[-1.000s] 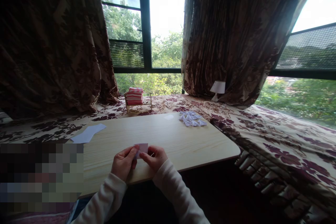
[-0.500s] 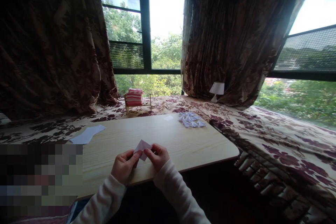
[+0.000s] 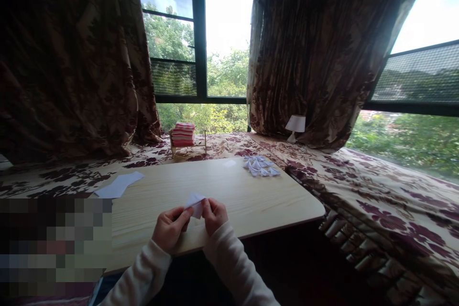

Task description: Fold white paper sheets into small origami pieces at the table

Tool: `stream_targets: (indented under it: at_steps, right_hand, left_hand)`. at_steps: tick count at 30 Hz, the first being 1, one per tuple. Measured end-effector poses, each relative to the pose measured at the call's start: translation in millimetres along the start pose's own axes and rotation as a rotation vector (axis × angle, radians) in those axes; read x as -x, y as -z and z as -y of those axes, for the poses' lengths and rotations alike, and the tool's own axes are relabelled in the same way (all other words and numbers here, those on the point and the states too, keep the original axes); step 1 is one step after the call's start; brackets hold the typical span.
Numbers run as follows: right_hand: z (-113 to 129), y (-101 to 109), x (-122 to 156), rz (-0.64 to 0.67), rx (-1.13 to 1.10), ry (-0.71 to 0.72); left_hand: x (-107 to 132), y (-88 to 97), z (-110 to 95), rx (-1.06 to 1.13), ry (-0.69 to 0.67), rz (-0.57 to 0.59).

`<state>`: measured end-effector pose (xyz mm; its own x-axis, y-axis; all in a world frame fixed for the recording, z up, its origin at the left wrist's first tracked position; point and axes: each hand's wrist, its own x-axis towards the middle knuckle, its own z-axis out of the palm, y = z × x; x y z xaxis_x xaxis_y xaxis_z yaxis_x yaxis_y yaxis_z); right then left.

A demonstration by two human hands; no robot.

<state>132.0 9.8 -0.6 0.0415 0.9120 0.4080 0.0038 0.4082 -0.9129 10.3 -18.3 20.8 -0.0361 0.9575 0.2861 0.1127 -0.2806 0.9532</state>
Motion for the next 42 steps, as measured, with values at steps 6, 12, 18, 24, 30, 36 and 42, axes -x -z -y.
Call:
stream_targets:
  at_steps: [6, 12, 18, 24, 30, 36, 42]
  right_hand:
    - [2, 0, 3, 0.239, 0.072, -0.012]
    - [9, 1, 9, 0.269, 0.092, 0.077]
    - [-2, 2, 2, 0.241, -0.111, -0.079]
    - [-11, 7, -3, 0.065, -0.135, -0.073]
    - [-2, 6, 1, 0.079, -0.098, -0.06]
    - [0, 6, 2, 0.104, -0.086, -0.07]
    - [-4, 0, 2, 0.0, 0.029, 0.027]
  left_hand:
    - [-3, 3.3, 11, 0.03, 0.031, -0.05]
    - [-3, 2.0, 11, 0.032, 0.039, -0.058]
    - [-3, 3.2, 11, 0.014, 0.022, -0.091]
    - [0, 2.1, 7, -0.021, 0.014, 0.088]
    - [-1, 3.1, 7, -0.02, 0.002, 0.167]
    - [-1, 2.2, 10, -0.06, -0.026, 0.108]
    - [0, 0.3, 13, -0.056, -0.021, 0.072]
